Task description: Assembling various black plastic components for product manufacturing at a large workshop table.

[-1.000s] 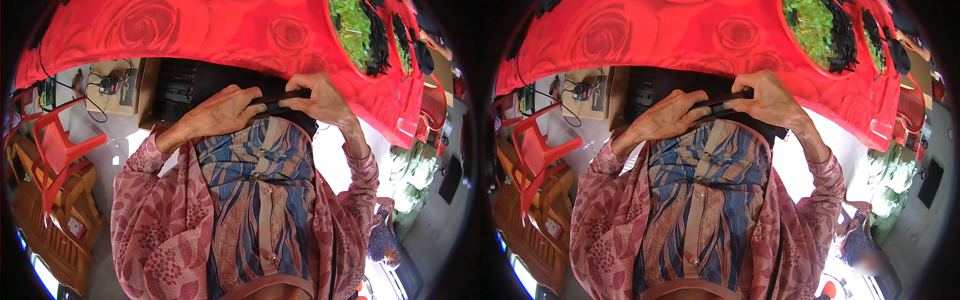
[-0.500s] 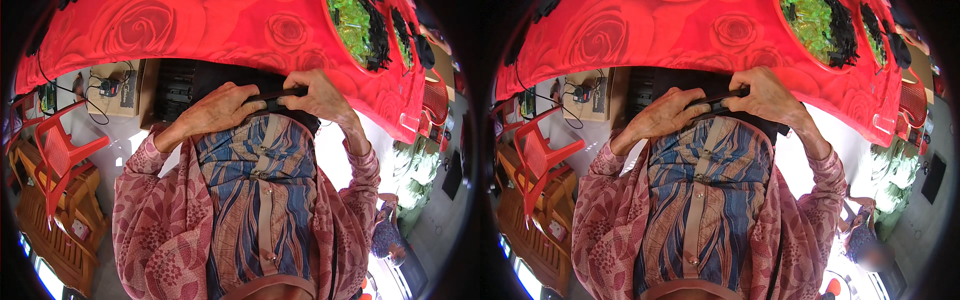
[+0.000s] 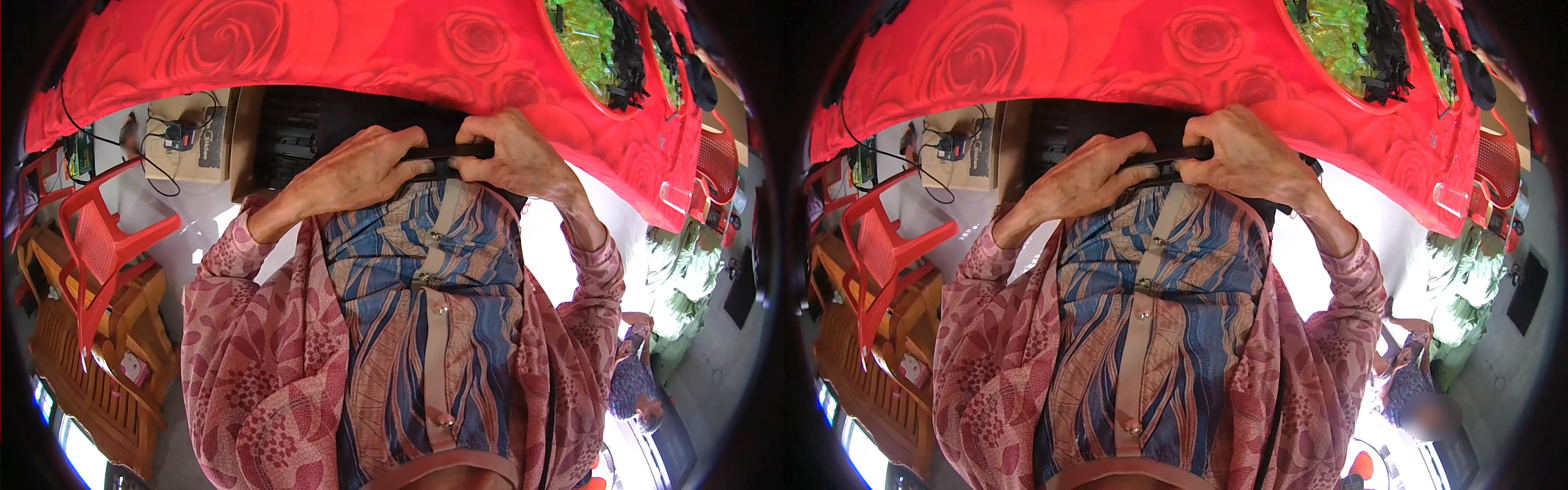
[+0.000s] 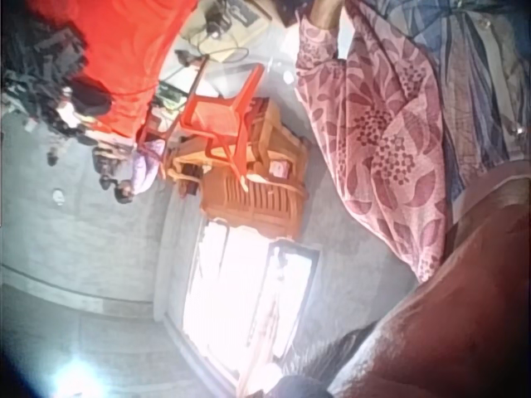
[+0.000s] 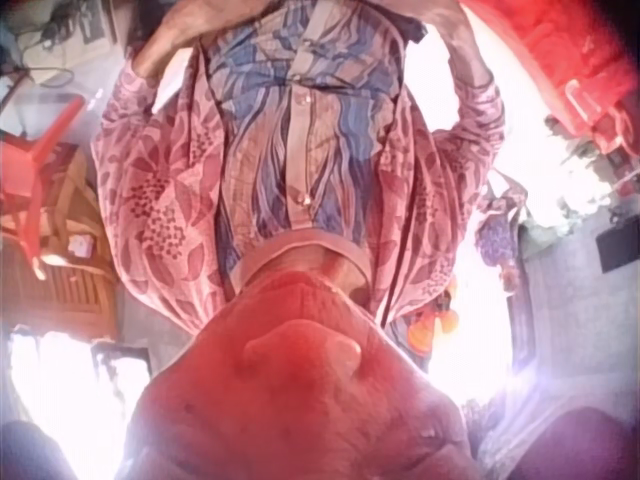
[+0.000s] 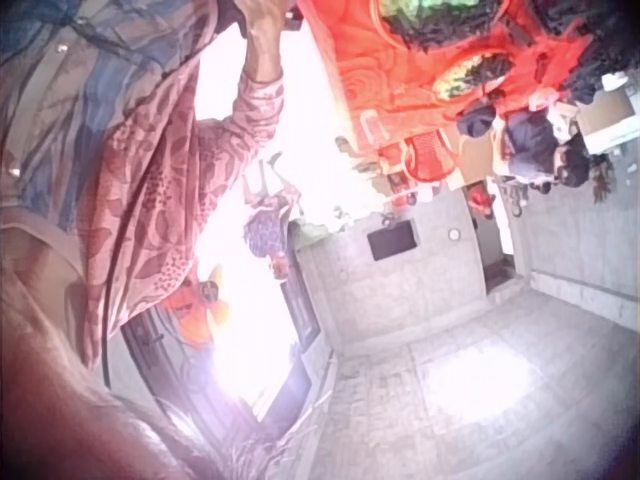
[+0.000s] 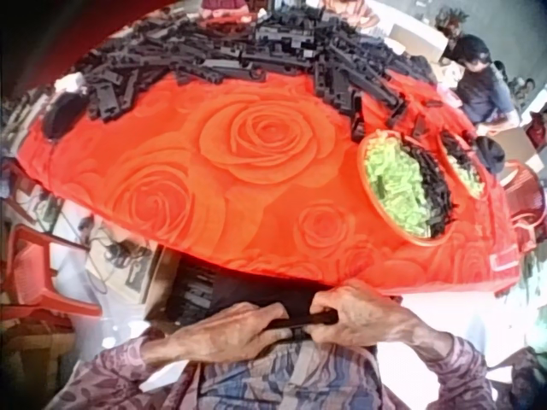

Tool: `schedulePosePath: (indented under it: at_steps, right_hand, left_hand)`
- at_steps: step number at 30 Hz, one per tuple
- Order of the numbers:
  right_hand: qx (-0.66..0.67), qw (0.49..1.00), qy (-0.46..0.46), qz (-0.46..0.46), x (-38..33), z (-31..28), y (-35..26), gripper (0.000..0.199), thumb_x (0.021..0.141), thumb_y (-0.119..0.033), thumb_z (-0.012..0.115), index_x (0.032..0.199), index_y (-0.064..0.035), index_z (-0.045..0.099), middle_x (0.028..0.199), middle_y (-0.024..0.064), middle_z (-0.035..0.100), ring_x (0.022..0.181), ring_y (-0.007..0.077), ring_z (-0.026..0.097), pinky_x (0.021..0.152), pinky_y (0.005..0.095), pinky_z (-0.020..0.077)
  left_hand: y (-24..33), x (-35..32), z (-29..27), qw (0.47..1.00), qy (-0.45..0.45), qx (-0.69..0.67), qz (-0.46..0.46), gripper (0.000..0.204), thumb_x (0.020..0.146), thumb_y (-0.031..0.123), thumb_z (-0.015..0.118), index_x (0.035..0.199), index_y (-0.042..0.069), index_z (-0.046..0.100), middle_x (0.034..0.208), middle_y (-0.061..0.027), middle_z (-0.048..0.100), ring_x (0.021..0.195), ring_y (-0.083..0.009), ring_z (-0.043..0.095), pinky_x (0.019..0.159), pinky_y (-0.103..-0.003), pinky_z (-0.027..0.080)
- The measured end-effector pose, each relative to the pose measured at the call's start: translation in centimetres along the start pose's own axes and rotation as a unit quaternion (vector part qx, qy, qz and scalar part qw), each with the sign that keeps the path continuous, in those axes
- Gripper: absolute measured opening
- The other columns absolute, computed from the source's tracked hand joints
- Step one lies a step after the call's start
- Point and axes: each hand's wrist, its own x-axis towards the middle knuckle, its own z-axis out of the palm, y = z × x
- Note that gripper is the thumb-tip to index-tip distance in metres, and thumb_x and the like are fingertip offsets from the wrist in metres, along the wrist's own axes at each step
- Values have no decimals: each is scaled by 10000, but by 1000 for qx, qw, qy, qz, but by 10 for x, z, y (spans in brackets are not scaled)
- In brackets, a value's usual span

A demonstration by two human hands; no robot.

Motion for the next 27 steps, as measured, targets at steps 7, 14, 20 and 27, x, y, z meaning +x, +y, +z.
schedulePosePath:
  at_steps: [7,14,20,27]
  right_hand:
    - [15,1000,1,-27,6,8,9,198,677,-110,683,736,68,619,527,149,511,466,163,472,460,343,368]
    - [0,1000,-8,-16,8,9,16,133,705,-60,667,798,26,623,589,106,578,546,112,540,503,300,415]
    - [-28,997,35,-66,3,-1,11,219,722,-146,667,828,42,634,610,164,572,540,250,568,534,376,421]
    - [-54,994,14,-91,5,-9,-1,248,747,-77,690,963,29,626,734,168,655,652,251,641,607,348,478]
  left_hand:
    - [2,-1,10,997,42,66,-28,234,923,202,584,958,-27,554,569,-211,511,586,-412,565,559,-490,431]
    - [7,3,16,987,74,136,-37,255,911,217,598,927,-35,573,604,-233,555,637,-411,607,585,-480,465]
    - [13,8,3,996,51,66,-38,275,912,224,602,998,-36,583,609,-231,546,620,-398,597,605,-476,462]
    - [12,7,-6,999,13,-47,-23,253,931,176,583,1054,-44,554,566,-207,474,527,-357,519,540,-441,384]
